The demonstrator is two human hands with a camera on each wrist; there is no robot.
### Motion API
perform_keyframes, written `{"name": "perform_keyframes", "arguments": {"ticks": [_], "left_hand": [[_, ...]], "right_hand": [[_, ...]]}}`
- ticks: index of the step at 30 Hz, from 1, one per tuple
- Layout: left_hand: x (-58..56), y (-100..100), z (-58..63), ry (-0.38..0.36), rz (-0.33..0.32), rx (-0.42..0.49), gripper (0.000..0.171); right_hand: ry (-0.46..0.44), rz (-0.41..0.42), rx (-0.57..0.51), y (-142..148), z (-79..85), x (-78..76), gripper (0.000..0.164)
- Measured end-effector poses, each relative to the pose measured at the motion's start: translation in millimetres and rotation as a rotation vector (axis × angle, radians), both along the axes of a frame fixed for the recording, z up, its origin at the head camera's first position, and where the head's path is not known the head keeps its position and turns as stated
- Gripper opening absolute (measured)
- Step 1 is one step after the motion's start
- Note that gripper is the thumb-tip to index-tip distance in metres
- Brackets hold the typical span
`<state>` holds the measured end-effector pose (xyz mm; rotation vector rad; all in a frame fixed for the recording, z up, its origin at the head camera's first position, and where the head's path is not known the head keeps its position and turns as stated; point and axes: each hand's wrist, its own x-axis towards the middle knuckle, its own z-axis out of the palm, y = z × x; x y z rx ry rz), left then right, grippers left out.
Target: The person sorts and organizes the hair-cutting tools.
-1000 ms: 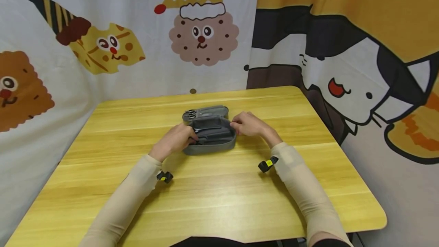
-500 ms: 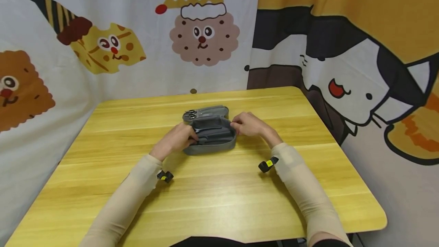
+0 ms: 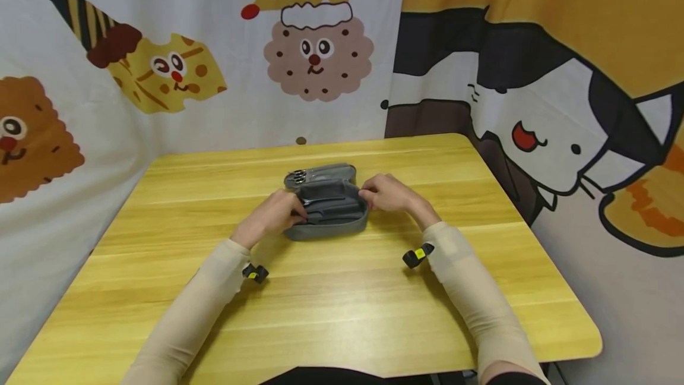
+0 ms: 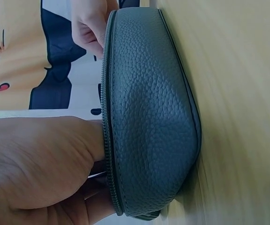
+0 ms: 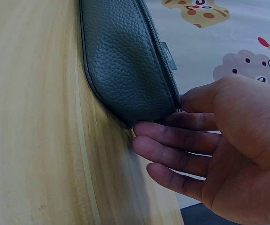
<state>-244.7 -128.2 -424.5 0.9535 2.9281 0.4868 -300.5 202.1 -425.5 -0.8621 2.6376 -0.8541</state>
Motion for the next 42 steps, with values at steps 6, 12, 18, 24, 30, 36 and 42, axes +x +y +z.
{"name": "perform_keyframes", "arguments": {"ticks": [6,12,18,24,30,36,42], "left_hand": [[-0.6,-2.9,1.8,-0.006,-0.023,0.017,0.007],[-1.5,-9.6,7.4,-0.013,-0.028,0.158,0.013],[-11.3,-18.5,8.6,0.091,0.038,0.332,0.023],[-24.9,-29.5,-0.5,0.1,0.139,0.503,0.037],[-32.1,-37.0,-9.8,-0.031,0.253,0.567,0.048],[-34.9,-38.7,-13.9,-0.093,0.36,0.574,0.059],[-41.0,-44.0,-23.4,-0.113,0.415,0.554,0.064]], "right_hand": [[-0.011,0.004,0.0,0.7,1.0,0.3,0.031],[-0.004,0.01,-0.005,1.2,-0.5,-0.6,0.031],[0.002,0.006,0.0,0.8,0.8,-1.1,0.031],[0.003,0.005,0.003,0.8,0.6,-1.7,0.03],[0.005,0.01,0.0,0.7,-0.1,-1.4,0.029],[0.014,0.014,-0.004,0.3,0.0,-1.0,0.029],[0.013,0.018,-0.007,0.6,0.2,-1.3,0.03]]}}
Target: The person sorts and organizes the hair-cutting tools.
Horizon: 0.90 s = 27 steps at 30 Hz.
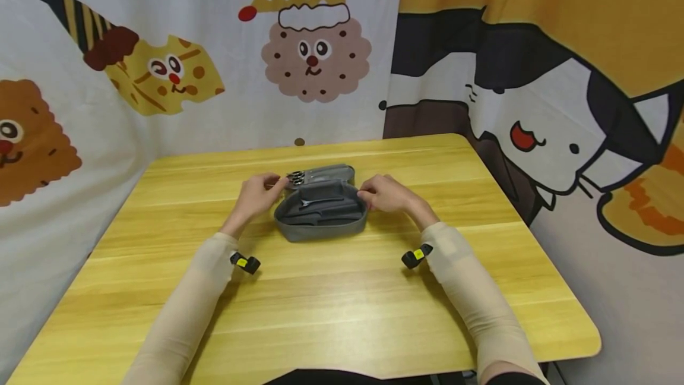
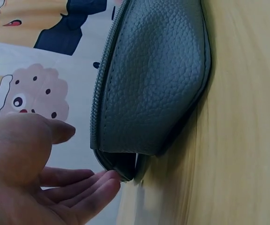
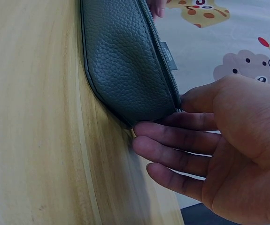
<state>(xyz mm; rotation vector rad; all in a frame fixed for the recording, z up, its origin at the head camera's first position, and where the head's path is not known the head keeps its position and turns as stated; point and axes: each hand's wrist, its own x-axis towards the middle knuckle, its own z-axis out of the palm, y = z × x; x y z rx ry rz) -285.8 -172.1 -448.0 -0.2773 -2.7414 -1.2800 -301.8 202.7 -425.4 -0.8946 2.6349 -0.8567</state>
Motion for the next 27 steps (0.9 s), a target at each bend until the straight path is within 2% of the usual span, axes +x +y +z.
{"name": "perform_keyframes", "arguments": {"ticks": [3,4,5,11,12,17,18,19,24,25,27], "left_hand": [[0.3,-1.0,-1.4,-0.022,0.023,-0.014,0.055],[6.4,3.6,6.4,-0.043,0.042,-0.037,0.048],[6.2,3.5,6.0,-0.052,0.044,-0.039,0.046],[5.9,2.4,3.8,-0.13,0.035,-0.004,0.044],[0.3,-2.5,-4.9,-0.134,0.011,0.03,0.046],[-1.4,-4.7,-9.5,-0.204,-0.016,0.117,0.05],[-7.4,-8.0,-18.1,-0.191,-0.038,0.148,0.052],[-1.9,-3.4,-10.8,-0.199,-0.018,0.135,0.051],[-1.5,0.4,-12.8,-0.175,0.007,0.155,0.049],[4.3,4.9,-5.4,-0.189,0.036,0.142,0.046],[3.8,6.6,-7.0,-0.197,0.051,0.169,0.045]], "right_hand": [[-0.001,0.002,-0.001,0.2,-0.2,-0.3,0.03],[-0.001,0.002,-0.001,0.1,-0.2,-0.3,0.03],[-0.002,0.002,-0.001,0.0,-0.2,-0.4,0.03],[-0.002,-0.003,0.007,-0.2,-0.8,-1.1,0.03],[-0.001,-0.003,0.008,-0.1,-1.0,-1.4,0.03],[-0.002,-0.006,0.008,0.1,-1.2,-1.5,0.029],[-0.003,-0.005,0.007,0.1,-1.4,-1.6,0.029],[-0.005,-0.006,0.006,0.0,-1.4,-1.4,0.029],[-0.005,-0.002,0.005,0.0,-1.2,-0.7,0.03],[-0.004,-0.001,0.004,0.0,-1.0,-0.4,0.03],[-0.003,0.001,0.004,0.1,-0.8,-0.1,0.03]]}}
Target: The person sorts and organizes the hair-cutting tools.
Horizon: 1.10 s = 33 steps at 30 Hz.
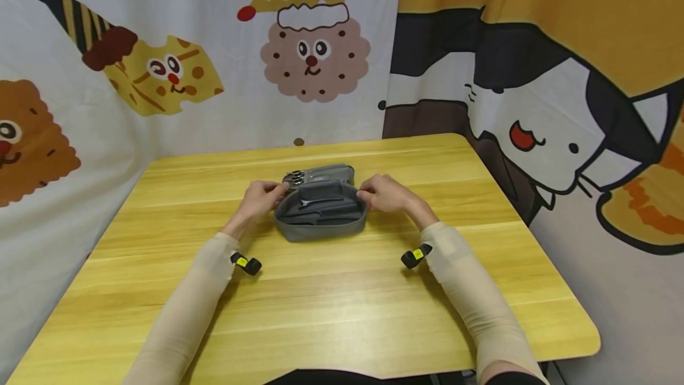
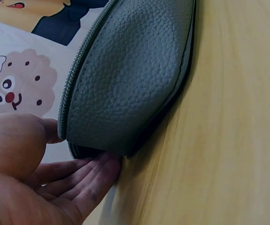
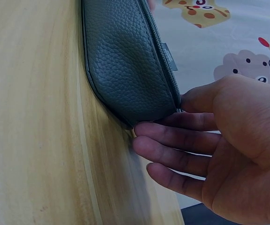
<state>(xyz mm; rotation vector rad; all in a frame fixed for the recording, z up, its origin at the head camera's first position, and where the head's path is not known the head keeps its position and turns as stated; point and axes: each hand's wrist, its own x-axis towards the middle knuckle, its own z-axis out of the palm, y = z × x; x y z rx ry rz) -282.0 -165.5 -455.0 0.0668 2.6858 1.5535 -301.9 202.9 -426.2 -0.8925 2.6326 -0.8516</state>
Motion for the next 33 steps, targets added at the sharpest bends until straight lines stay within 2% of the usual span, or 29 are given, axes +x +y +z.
{"name": "perform_keyframes", "arguments": {"ticks": [9,18,27,33], "left_hand": [[-6.3,5.4,-9.1,-0.047,0.065,0.184,0.039],[-7.7,5.1,-10.0,-0.074,0.106,0.332,0.038],[-6.8,6.1,-5.1,-0.065,0.133,0.379,0.038],[-6.6,5.0,-3.3,-0.037,0.115,0.382,0.037]], "right_hand": [[-0.008,-0.004,-0.008,1.0,-1.1,-0.3,0.031],[-0.005,-0.009,-0.004,-0.4,-0.9,-0.7,0.03],[0.027,-0.007,0.007,-2.4,2.3,0.9,0.029],[0.025,-0.007,0.003,-1.8,2.5,0.6,0.028]]}}
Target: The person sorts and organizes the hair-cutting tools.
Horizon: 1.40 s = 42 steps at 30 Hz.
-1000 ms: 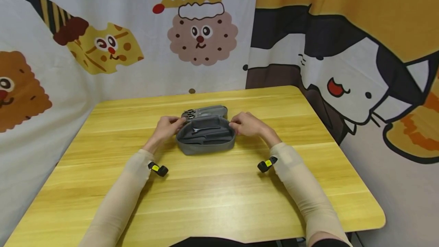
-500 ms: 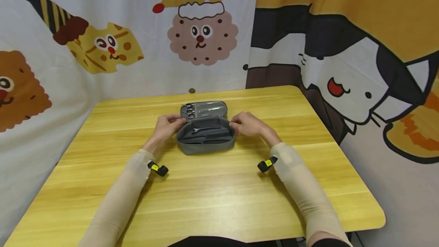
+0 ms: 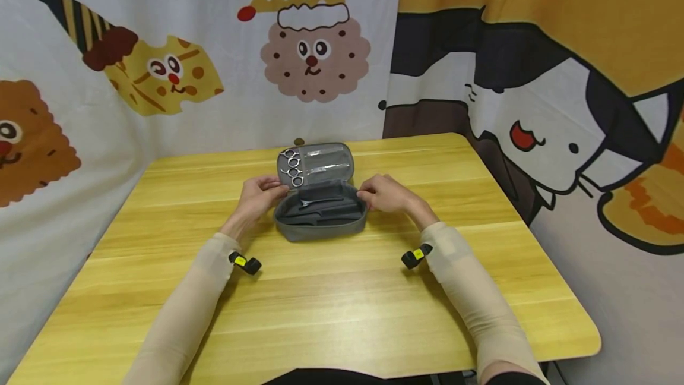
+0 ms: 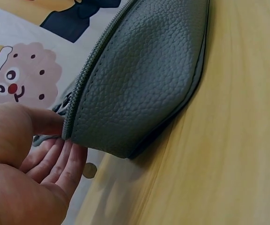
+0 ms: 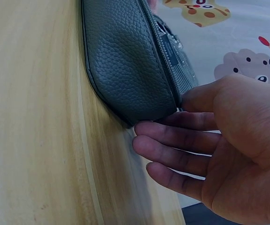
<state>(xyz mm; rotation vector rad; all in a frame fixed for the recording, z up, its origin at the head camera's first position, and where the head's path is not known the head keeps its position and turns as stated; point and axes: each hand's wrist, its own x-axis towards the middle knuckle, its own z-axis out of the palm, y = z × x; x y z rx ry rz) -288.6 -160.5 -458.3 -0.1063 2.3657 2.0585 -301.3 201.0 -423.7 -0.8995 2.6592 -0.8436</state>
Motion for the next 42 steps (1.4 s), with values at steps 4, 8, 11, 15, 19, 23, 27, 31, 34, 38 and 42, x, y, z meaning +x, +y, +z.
{"name": "perform_keyframes", "arguments": {"ticks": [4,8,11,15,19,23,27,31,34,38,42], "left_hand": [[0.1,-1.8,1.2,0.026,-0.021,0.001,0.037],[2.3,-4.7,3.1,0.072,-0.057,-0.028,0.033],[6.1,-6.8,6.5,0.108,-0.081,-0.094,0.029],[10.8,-9.0,12.4,0.142,-0.109,-0.174,0.026],[11.3,-11.2,13.0,0.191,-0.13,-0.239,0.023],[11.9,-13.4,12.4,0.234,-0.158,-0.295,0.019],[14.1,-15.8,13.9,0.264,-0.194,-0.328,0.015],[16.4,-18.8,14.9,0.301,-0.241,-0.368,0.019],[17.0,-21.0,14.8,0.318,-0.263,-0.397,0.021],[16.3,-23.0,14.7,0.323,-0.28,-0.415,0.021],[15.2,-24.3,14.8,0.313,-0.299,-0.411,0.021]], "right_hand": [[-0.005,0.002,-0.001,1.0,-0.5,-0.8,0.028],[-0.012,0.001,0.001,2.0,-1.7,-1.8,0.029],[-0.016,0.002,0.001,2.4,-2.2,-2.5,0.029],[-0.025,0.004,-0.001,2.3,-1.7,-2.4,0.03],[-0.031,0.002,-0.003,2.6,-1.7,-1.8,0.031],[-0.034,0.004,-0.007,3.1,-2.3,-1.4,0.031],[-0.03,0.005,0.0,3.5,-2.5,-1.2,0.03],[-0.034,0.005,0.015,3.3,-2.7,-0.7,0.03],[-0.041,0.008,0.016,2.9,-2.7,-0.8,0.03],[-0.041,0.015,0.017,3.0,-2.2,-0.9,0.031],[-0.04,0.024,0.019,3.3,-2.0,-1.1,0.031]]}}
